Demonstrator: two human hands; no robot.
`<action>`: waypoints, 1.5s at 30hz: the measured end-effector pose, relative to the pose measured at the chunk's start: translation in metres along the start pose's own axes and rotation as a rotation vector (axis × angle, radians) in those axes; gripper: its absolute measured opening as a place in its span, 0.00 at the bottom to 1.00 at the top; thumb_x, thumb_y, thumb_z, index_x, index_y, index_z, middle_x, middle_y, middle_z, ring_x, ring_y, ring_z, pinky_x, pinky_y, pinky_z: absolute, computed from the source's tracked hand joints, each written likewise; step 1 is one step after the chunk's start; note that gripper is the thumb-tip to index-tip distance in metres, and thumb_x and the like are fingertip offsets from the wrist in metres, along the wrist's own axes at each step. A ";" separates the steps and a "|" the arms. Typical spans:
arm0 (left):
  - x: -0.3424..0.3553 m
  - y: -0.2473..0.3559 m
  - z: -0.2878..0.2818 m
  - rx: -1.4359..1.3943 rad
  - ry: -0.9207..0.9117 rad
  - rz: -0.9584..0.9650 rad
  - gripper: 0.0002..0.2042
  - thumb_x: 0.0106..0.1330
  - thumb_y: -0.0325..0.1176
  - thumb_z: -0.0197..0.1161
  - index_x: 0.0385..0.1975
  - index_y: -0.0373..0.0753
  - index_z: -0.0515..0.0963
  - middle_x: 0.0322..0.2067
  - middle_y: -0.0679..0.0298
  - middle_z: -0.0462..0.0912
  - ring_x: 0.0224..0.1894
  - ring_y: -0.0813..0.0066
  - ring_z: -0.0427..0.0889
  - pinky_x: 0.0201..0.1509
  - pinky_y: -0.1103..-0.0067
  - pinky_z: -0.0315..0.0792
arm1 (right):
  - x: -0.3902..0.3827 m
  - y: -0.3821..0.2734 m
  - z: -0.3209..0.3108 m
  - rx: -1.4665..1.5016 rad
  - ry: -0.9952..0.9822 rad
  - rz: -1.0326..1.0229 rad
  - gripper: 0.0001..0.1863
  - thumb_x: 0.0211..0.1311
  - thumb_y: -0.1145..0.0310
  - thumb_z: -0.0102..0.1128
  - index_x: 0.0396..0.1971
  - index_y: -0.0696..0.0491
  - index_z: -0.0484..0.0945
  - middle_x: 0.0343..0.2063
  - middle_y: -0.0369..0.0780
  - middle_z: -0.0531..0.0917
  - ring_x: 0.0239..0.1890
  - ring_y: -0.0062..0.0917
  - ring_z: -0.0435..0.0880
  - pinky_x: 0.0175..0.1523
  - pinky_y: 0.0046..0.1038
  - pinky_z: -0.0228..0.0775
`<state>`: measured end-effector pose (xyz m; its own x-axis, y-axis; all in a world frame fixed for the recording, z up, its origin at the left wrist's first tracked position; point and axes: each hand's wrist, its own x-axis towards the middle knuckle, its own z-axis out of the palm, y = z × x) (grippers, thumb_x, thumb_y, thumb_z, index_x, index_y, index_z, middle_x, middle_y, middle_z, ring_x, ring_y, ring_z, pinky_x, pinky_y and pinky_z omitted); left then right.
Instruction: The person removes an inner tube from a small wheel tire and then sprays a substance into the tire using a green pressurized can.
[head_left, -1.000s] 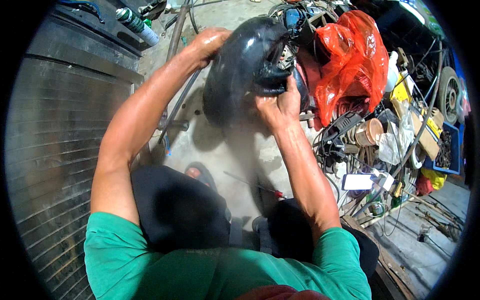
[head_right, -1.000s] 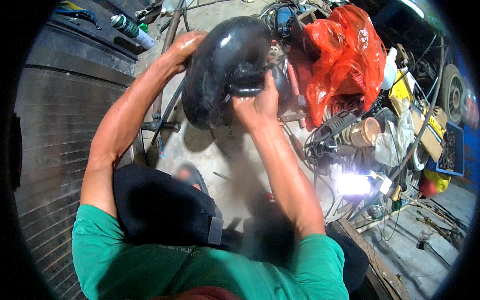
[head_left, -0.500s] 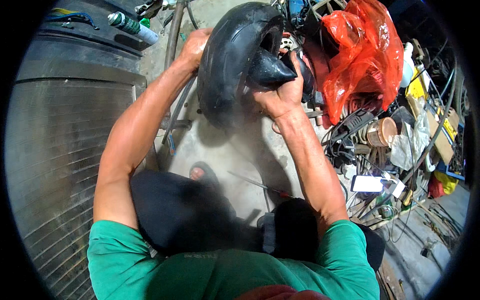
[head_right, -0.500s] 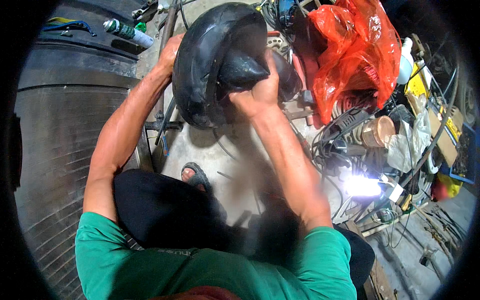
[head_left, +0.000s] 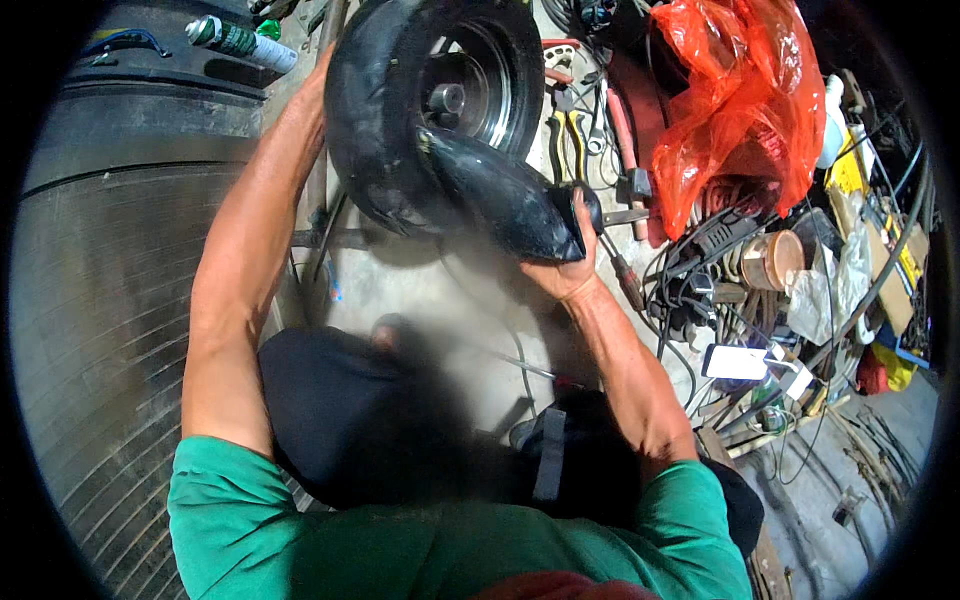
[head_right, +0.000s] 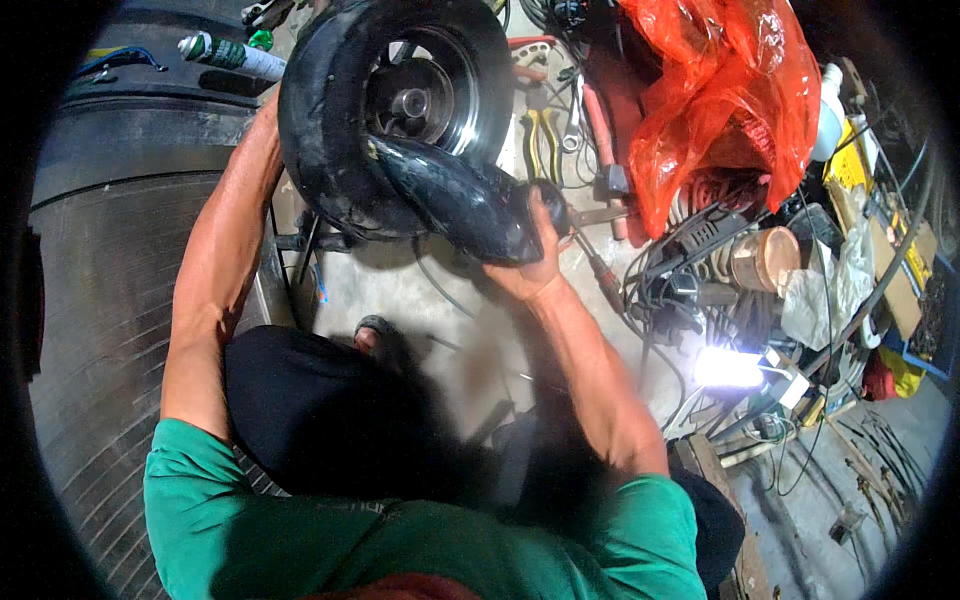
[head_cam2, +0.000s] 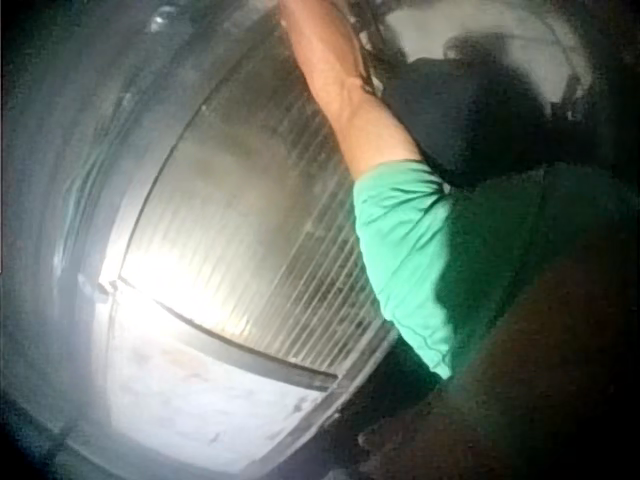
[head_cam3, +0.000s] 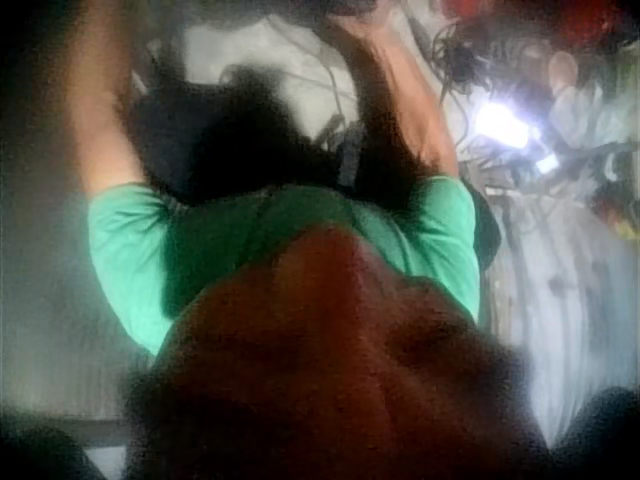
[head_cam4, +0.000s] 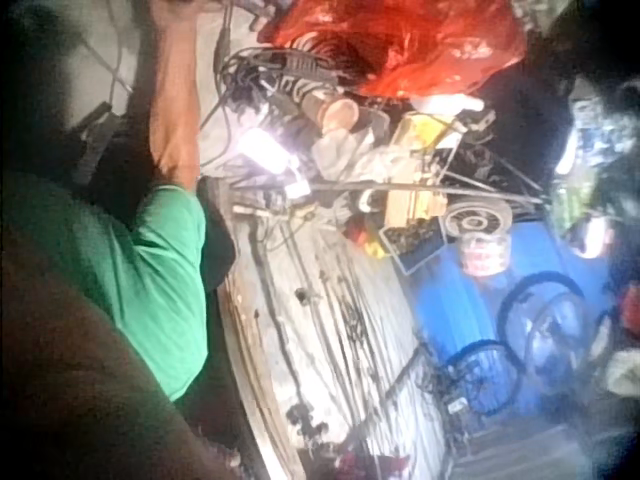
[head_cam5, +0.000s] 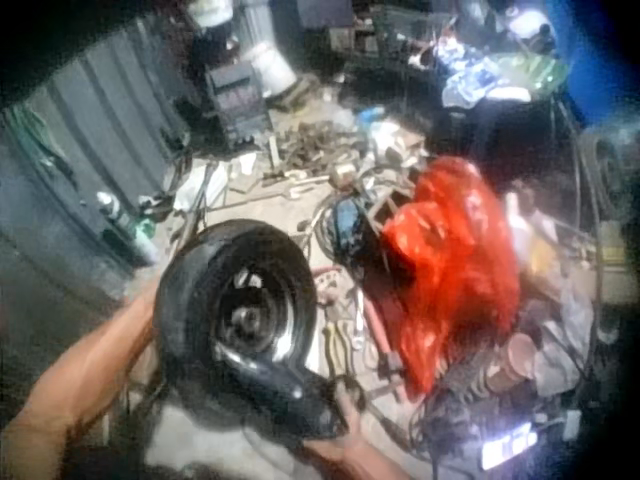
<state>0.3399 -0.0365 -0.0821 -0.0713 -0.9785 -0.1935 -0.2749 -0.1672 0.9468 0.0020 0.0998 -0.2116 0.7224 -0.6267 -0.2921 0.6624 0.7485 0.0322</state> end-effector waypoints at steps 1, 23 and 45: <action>-0.001 -0.003 -0.002 -0.031 0.004 -0.003 0.13 0.71 0.37 0.63 0.41 0.31 0.84 0.33 0.58 0.87 0.30 0.73 0.85 0.33 0.74 0.80 | 0.002 0.002 0.000 0.053 -0.068 0.007 0.41 0.66 0.33 0.54 0.65 0.52 0.75 0.62 0.43 0.80 0.65 0.37 0.77 0.73 0.44 0.60; 0.009 -0.002 0.028 -0.390 -0.022 -0.179 0.15 0.75 0.37 0.56 0.50 0.32 0.82 0.38 0.59 0.87 0.34 0.74 0.84 0.35 0.74 0.79 | -0.003 0.007 0.190 -1.041 -0.390 -0.269 0.22 0.62 0.68 0.64 0.55 0.59 0.78 0.55 0.47 0.81 0.57 0.34 0.82 0.65 0.39 0.73; -0.099 0.000 0.078 0.547 0.141 0.111 0.31 0.72 0.61 0.54 0.46 0.31 0.78 0.40 0.39 0.80 0.46 0.41 0.80 0.52 0.63 0.73 | 0.025 -0.025 0.130 -2.387 -0.471 -0.501 0.18 0.58 0.60 0.65 0.47 0.50 0.83 0.43 0.51 0.86 0.47 0.48 0.85 0.53 0.46 0.77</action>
<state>0.2718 0.0696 -0.0827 -0.0098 -0.9995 -0.0289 -0.7315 -0.0125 0.6817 0.0295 0.0373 -0.0958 0.8498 -0.4889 0.1972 -0.2596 -0.7136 -0.6507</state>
